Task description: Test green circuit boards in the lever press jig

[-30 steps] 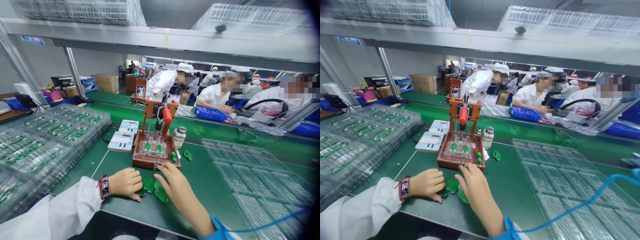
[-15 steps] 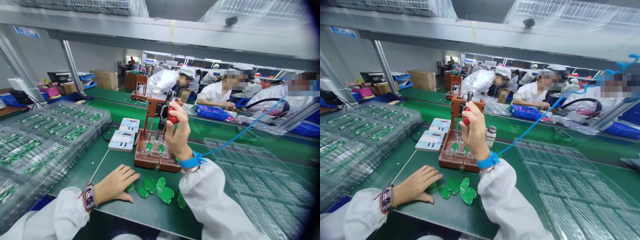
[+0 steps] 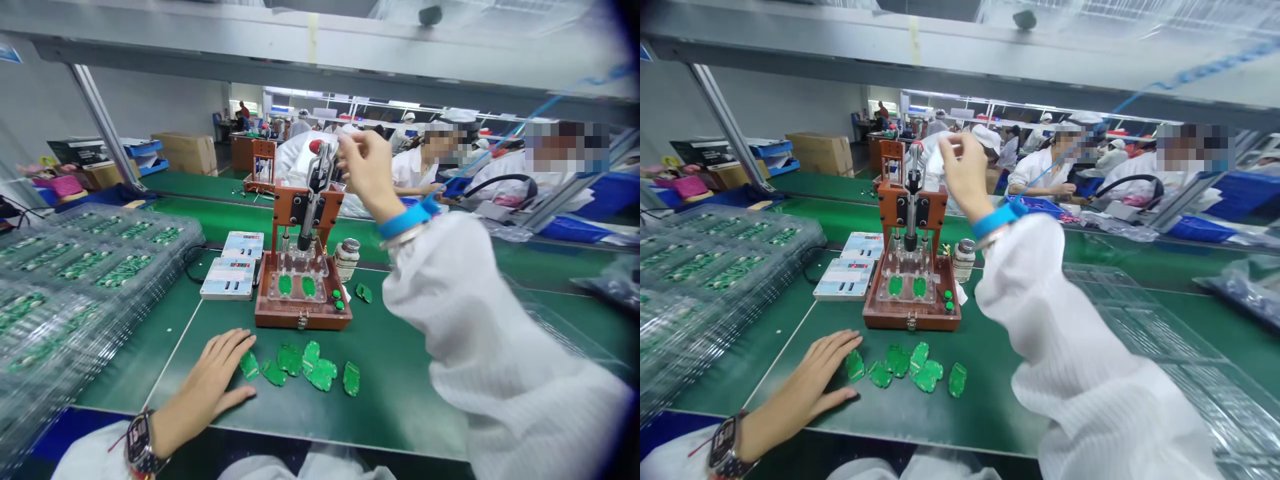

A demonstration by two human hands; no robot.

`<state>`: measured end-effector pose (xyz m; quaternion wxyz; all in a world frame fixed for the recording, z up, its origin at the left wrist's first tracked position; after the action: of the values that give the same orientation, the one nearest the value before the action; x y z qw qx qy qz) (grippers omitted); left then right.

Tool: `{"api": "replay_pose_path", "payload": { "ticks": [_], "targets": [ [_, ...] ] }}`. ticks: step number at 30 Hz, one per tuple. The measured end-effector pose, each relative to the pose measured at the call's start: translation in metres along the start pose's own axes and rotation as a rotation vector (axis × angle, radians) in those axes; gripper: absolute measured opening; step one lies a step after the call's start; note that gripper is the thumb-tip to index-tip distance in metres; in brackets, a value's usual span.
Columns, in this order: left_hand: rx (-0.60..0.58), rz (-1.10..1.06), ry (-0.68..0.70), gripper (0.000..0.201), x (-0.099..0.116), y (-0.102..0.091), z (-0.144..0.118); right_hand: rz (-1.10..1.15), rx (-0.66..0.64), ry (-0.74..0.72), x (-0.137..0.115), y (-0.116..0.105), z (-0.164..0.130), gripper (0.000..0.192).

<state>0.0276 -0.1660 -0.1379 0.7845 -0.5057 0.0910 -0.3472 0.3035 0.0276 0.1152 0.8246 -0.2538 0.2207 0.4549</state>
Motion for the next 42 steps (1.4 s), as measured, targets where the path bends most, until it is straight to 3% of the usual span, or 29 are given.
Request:
{"api": "replay_pose_path", "payload": {
  "ticks": [2, 3, 4, 5, 7, 10, 13, 17, 21, 25, 31, 37, 42],
  "targets": [
    [0.018, 0.018, 0.015, 0.052, 0.007, -0.001, 0.001, -0.016, 0.25, -0.01, 0.028, -0.011, -0.043, 0.021],
    [0.028, 0.029, 0.035, 0.049, 0.012, -0.001, 0.001, -0.03, 0.308, 0.02, 0.041, -0.016, -0.068, 0.024],
    [0.036, 0.043, 0.065, 0.045, 0.017, 0.0, 0.002, -0.037, 0.248, 0.077, 0.052, -0.018, -0.093, 0.027],
    [0.048, 0.063, 0.104, 0.04, 0.022, 0.001, 0.002, -0.031, 0.04, 0.132, 0.06, -0.018, -0.118, 0.028],
    [0.076, 0.112, 0.193, 0.033, 0.033, 0.006, 0.004, 0.003, -0.178, 0.146, 0.07, -0.015, -0.16, 0.026],
    [0.093, 0.148, 0.295, 0.034, 0.047, 0.012, 0.008, -0.014, -0.429, 0.117, 0.07, -0.009, -0.194, 0.028],
    [0.046, 0.116, 0.316, 0.034, 0.055, 0.013, 0.009, -0.082, -0.546, 0.104, 0.069, -0.005, -0.2, 0.035],
    [0.016, 0.069, 0.296, 0.034, 0.056, 0.007, 0.008, -0.071, -0.543, 0.096, 0.072, -0.003, -0.195, 0.032],
    [0.115, 0.05, 0.205, 0.029, 0.056, 0.007, 0.007, -0.111, -0.524, -0.026, 0.062, 0.008, -0.198, 0.031],
    [0.264, 0.102, 0.039, 0.026, 0.061, 0.015, 0.007, -0.218, -0.651, -0.135, 0.039, 0.024, -0.2, 0.034],
    [0.272, 0.15, -0.118, 0.023, 0.073, 0.024, 0.007, -0.264, -0.773, -0.1, 0.028, 0.034, -0.19, 0.034],
    [0.245, 0.063, -0.176, 0.032, 0.072, 0.021, 0.009, -0.263, -0.615, -0.251, 0.036, 0.033, -0.201, 0.031],
    [0.26, 0.011, -0.19, 0.042, 0.054, 0.018, 0.006, -0.254, -0.427, -0.279, 0.05, -0.001, -0.221, 0.031]
  ]
}}
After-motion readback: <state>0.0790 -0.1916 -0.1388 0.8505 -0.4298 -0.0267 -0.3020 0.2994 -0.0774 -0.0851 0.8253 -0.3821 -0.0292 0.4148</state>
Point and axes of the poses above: each hand's wrist, its own z-axis towards the middle knuckle, its own y-axis out of the palm, x = y × z, the point moved 1 cm from there along z, towards the middle knuckle, and after that the axes turned 7 degrees about x, right-handed, at the moved point
